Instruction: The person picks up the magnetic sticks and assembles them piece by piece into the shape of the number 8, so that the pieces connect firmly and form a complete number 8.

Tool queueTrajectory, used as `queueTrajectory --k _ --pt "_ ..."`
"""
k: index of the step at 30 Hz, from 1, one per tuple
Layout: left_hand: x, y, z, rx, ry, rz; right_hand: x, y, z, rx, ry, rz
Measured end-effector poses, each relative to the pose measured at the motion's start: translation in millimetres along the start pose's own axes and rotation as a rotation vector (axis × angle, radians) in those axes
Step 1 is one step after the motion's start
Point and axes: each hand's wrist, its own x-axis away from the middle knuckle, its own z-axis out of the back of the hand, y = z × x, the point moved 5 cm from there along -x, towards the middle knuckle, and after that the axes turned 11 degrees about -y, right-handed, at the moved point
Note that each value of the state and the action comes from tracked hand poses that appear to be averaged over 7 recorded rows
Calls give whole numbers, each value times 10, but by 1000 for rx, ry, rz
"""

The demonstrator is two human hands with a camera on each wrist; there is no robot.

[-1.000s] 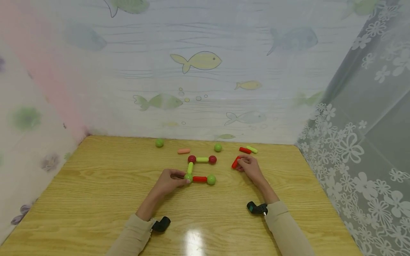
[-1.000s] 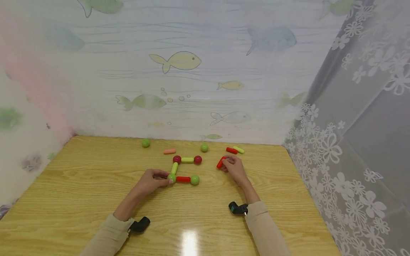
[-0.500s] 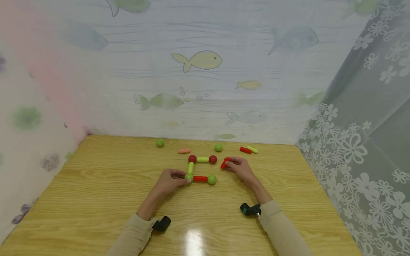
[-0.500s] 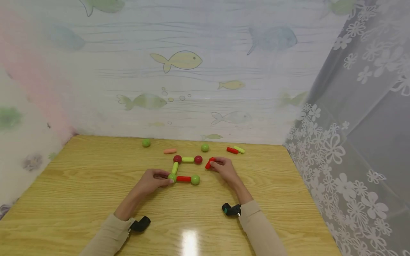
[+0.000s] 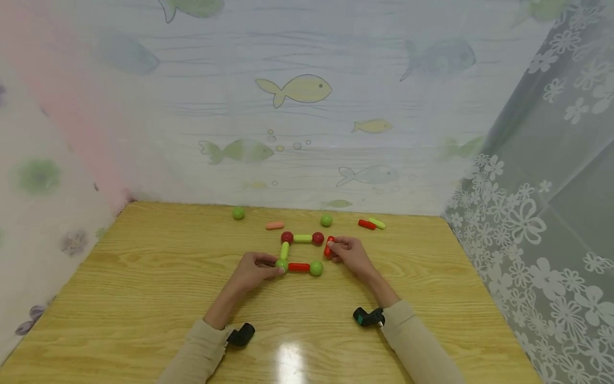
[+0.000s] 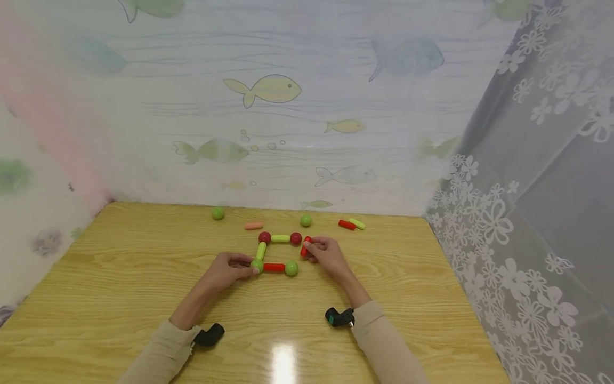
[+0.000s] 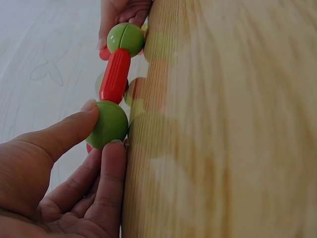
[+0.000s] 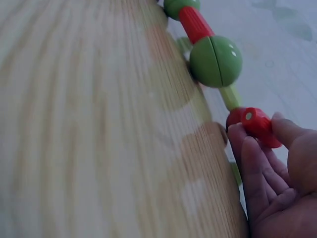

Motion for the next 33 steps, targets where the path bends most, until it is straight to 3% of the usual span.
queueTrajectory --k 13,24,33 --pt "31 29 -11 4 6 9 -61 -8 -163 -3 -10 -23" --pt "17 33 -16 10 2 9 -48 -64 -233 89 10 -34" --pt "6 40 -13 8 -3 1 -53 -77 -257 86 32 -32"
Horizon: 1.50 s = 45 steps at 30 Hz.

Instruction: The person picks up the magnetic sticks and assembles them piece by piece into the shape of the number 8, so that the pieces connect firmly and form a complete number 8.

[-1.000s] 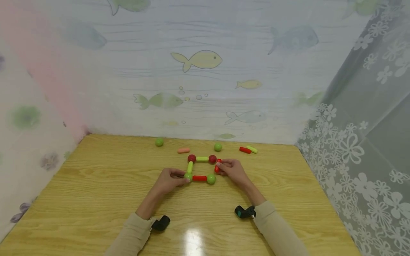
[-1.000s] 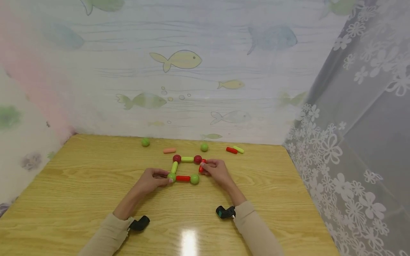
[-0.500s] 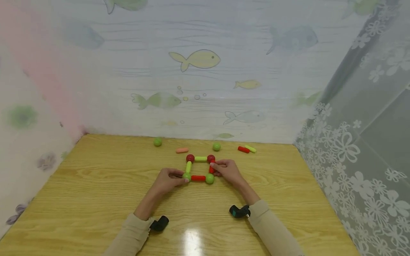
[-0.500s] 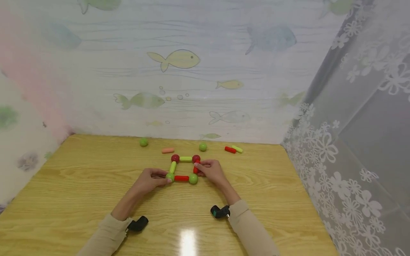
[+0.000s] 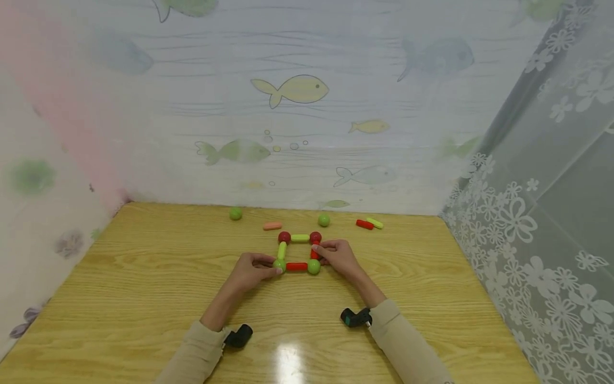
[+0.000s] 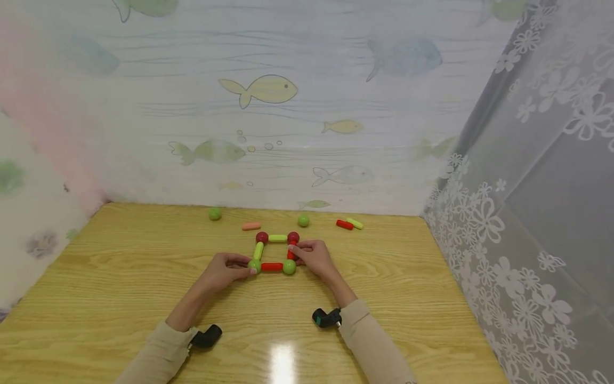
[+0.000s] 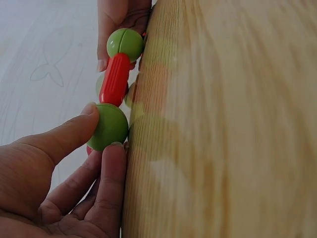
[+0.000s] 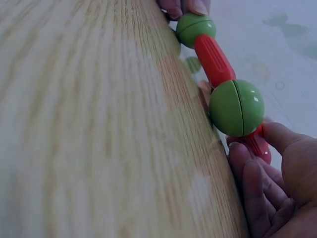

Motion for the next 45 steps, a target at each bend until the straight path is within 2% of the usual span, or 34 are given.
queueTrajectory --k 12,21,25,30,38,45 --pt "-28 -25 12 -2 3 -7 -34 -2 0 12 47 -61" --pt "-30 -24 1 -1 18 -5 -62 32 6 16 41 -47" --pt "-28 -12 -10 -6 40 0 -74 38 14 20 15 -52" --pt "-33 -18 -30 -14 68 10 -62 33 17 18 21 -44" --pt "-220 -33 73 -21 43 -5 -199 35 35 13 71 -49" --pt "-394 -62 175 -24 -10 -17 -322 47 61 21 93 -66"
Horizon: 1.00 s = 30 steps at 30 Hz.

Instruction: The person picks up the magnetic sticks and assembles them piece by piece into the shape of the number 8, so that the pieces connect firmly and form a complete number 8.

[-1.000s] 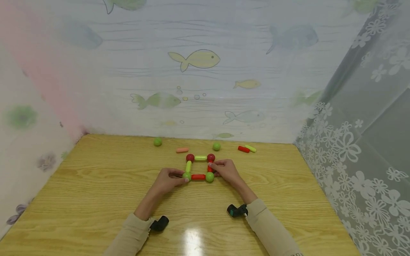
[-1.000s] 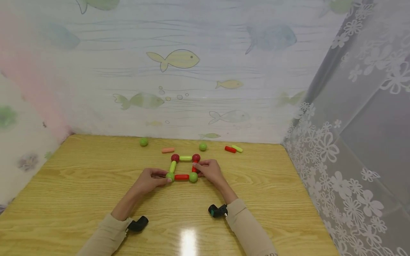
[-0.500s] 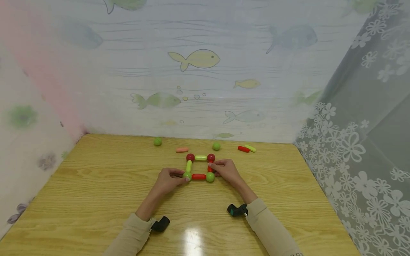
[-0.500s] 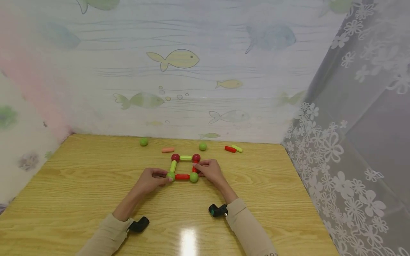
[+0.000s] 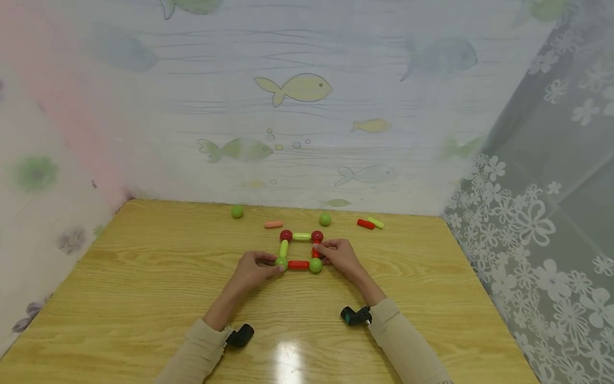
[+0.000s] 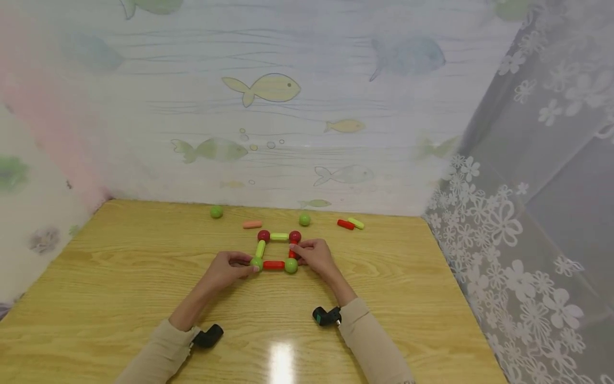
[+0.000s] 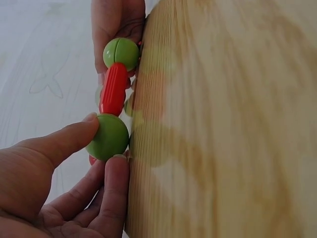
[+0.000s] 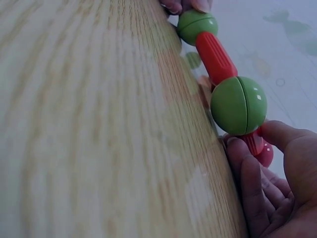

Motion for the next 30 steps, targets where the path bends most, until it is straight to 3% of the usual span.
queueTrajectory --k 8,19,25,30 --pt "-10 -41 91 46 -86 -26 -35 16 -30 -1 0 0" --pt "-69 -129 189 115 -155 -61 -56 7 -58 1 3 5" --pt "-156 -164 315 148 -156 -92 -70 25 -50 -3 5 13" --pt "-280 -164 459 139 -111 -116 -84 35 -61 -8 2 18"
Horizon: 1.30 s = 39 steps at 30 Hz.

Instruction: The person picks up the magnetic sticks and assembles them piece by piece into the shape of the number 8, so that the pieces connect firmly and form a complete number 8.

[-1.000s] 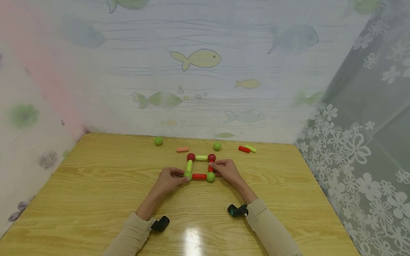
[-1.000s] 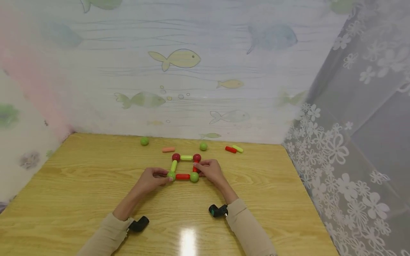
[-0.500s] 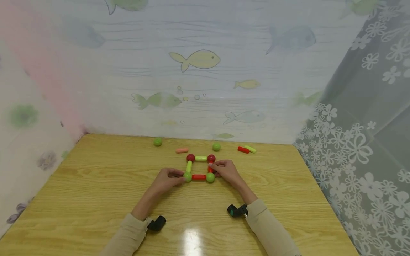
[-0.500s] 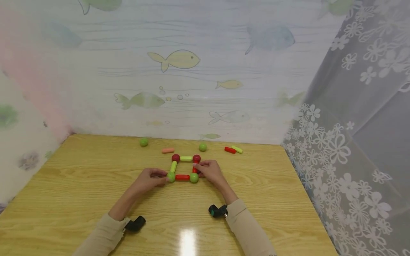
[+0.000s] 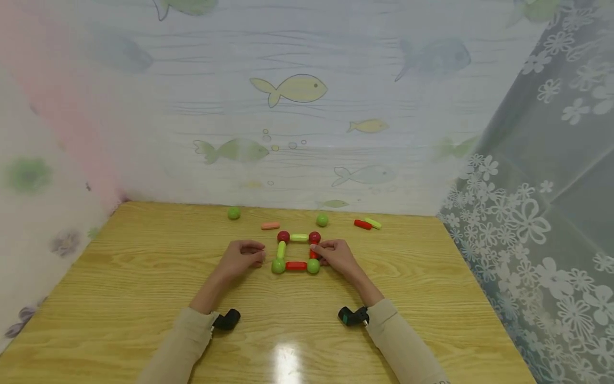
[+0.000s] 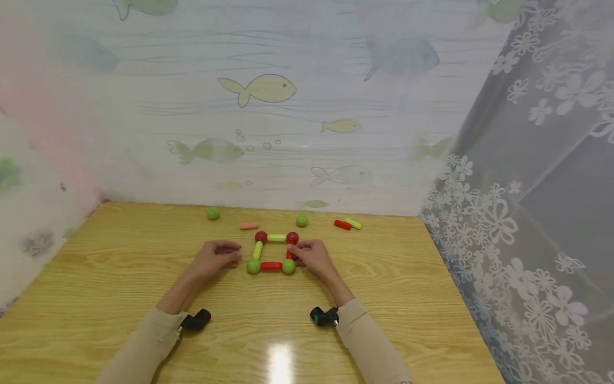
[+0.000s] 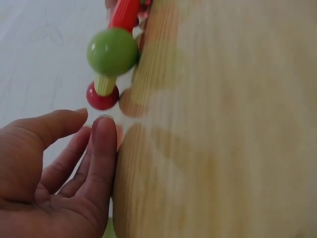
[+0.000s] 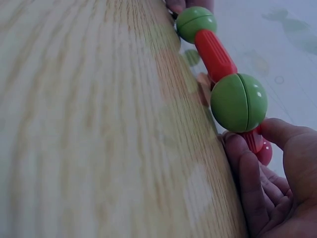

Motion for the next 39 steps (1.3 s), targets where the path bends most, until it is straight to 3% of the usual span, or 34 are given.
queueTrajectory --k 9,13,16,23,26,33,39 --pt "-41 -297 -48 22 107 -4 166 196 -33 53 -43 -16" --pt "-121 -198 11 -20 176 -47 174 175 -31 54 -47 -22" --pt "-189 -139 34 -130 216 -73 178 167 -33 53 -48 -24" --pt "-359 -98 -88 -390 136 -80 190 155 -39 50 -44 -22" --pt "-379 -81 -126 -459 152 -51 184 153 -44 48 -49 -18" --pt "-283 1 -106 -536 255 -37 182 150 -45 57 -69 -3" --pt "-61 65 -121 -637 202 61 194 137 -42 71 -50 4"
